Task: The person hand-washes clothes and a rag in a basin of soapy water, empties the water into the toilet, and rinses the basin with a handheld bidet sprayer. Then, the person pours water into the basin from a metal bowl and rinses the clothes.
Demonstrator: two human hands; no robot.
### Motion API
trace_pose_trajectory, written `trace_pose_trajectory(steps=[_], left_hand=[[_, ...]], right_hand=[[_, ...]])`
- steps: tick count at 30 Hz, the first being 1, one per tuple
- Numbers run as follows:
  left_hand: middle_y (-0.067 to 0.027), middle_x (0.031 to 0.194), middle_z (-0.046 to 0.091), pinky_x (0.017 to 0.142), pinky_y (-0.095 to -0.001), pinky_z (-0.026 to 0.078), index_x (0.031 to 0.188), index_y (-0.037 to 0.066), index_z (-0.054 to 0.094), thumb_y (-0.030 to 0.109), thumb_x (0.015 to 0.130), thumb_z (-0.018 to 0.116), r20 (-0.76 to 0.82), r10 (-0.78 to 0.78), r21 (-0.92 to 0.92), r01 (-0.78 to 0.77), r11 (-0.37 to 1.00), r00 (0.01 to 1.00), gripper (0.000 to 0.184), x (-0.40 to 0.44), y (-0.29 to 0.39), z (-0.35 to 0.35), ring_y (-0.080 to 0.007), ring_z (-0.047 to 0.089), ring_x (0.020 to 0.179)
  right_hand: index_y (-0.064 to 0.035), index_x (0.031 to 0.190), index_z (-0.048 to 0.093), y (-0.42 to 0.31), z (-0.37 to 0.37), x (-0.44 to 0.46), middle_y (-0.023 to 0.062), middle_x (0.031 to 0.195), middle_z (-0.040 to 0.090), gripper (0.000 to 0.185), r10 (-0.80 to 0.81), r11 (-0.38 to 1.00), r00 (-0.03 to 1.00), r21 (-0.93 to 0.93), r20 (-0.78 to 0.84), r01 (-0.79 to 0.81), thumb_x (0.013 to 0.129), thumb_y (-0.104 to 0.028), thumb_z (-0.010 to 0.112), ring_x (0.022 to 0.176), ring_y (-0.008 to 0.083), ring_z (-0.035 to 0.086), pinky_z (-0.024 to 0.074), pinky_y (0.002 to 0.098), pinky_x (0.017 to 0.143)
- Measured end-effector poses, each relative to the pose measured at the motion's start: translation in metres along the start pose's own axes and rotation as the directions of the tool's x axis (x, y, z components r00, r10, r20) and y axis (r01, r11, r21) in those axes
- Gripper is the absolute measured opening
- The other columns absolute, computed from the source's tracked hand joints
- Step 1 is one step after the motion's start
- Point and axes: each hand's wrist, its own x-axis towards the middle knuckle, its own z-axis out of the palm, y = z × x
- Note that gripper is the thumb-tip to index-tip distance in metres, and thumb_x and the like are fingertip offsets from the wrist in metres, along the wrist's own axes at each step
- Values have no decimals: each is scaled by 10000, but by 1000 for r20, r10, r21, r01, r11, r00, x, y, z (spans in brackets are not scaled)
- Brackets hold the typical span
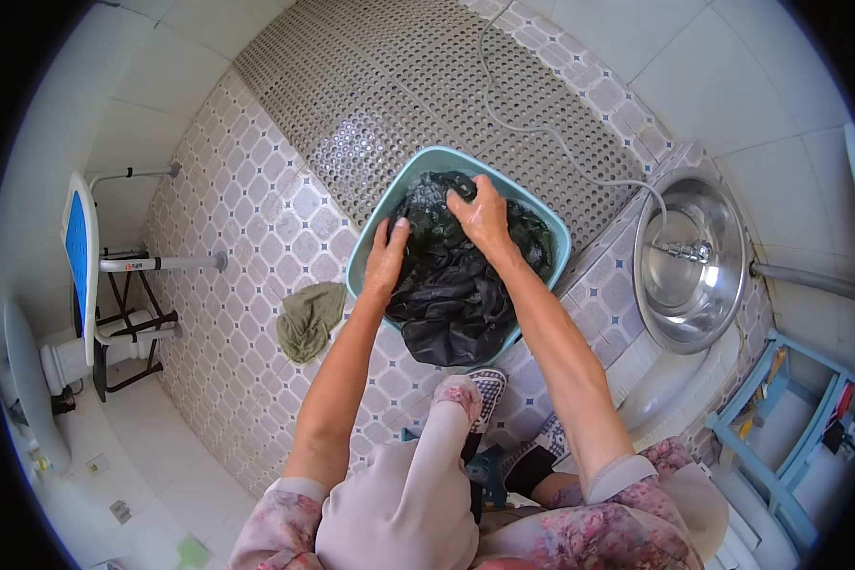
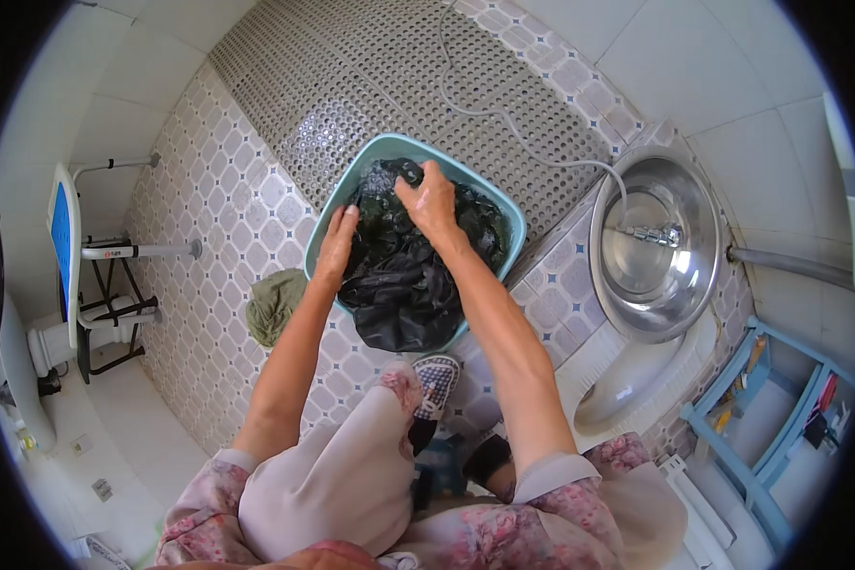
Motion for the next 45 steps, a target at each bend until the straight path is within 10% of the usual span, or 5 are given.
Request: trace_pose_trajectory(steps=[15, 21, 27, 31, 45], left_hand=[[-98, 978, 683, 809, -389, 558, 1058, 78, 641, 334, 937, 563, 496, -61, -801, 483, 353, 866, 294, 21, -16, 1, -222, 673, 861], [-107, 922, 683, 758, -413, 588, 1028, 75, 630, 327, 973, 492, 420, -273, -725, 501, 474, 866, 292, 14, -5, 6, -259, 687, 809], [-46, 1004, 628, 939, -411, 489, 1042, 114, 614, 449, 960, 459, 260, 604, -944, 329, -4, 754, 378, 42, -77, 44, -228, 607, 1033], [-123, 923, 674, 818, -418, 571, 1000, 23, 633, 296, 933, 408, 479, -399, -605, 624, 494, 781, 360, -8, 28, -8, -268, 680, 861], [-289, 1162, 582, 850, -556, 480, 1299, 121, 499, 279, 860, 635, 116, 169, 453, -204, 868, 979, 487, 6, -12, 25, -506, 603, 937]], right_hand=[[-106, 736, 591, -75, 66, -58, 117, 701, 616, 243, -562, 800, 824, -206, 73, 564, 802, -322, 681, 617, 305, 644, 528, 392, 551], [-59, 887, 658, -66, 49, 5, 231, 840, 686, 352, 70, 927, 996, -373, 56, -44, 819, -404, 655, 771, 404, 682, 539, 514, 686], [-54, 831, 614, -71, 68, -74, 150, 742, 642, 284, -504, 842, 860, -176, 81, 510, 807, -335, 639, 678, 334, 663, 530, 426, 572], [-82, 773, 583, -43, 52, -12, 167, 701, 639, 302, -274, 876, 961, -416, -14, 244, 877, -365, 573, 585, 386, 635, 522, 503, 567], [-164, 1312, 548, -11, 31, -17, 150, 1237, 577, 533, -261, 590, 859, -631, 441, 503, 813, -282, 693, 1169, 389, 507, 430, 535, 887]])
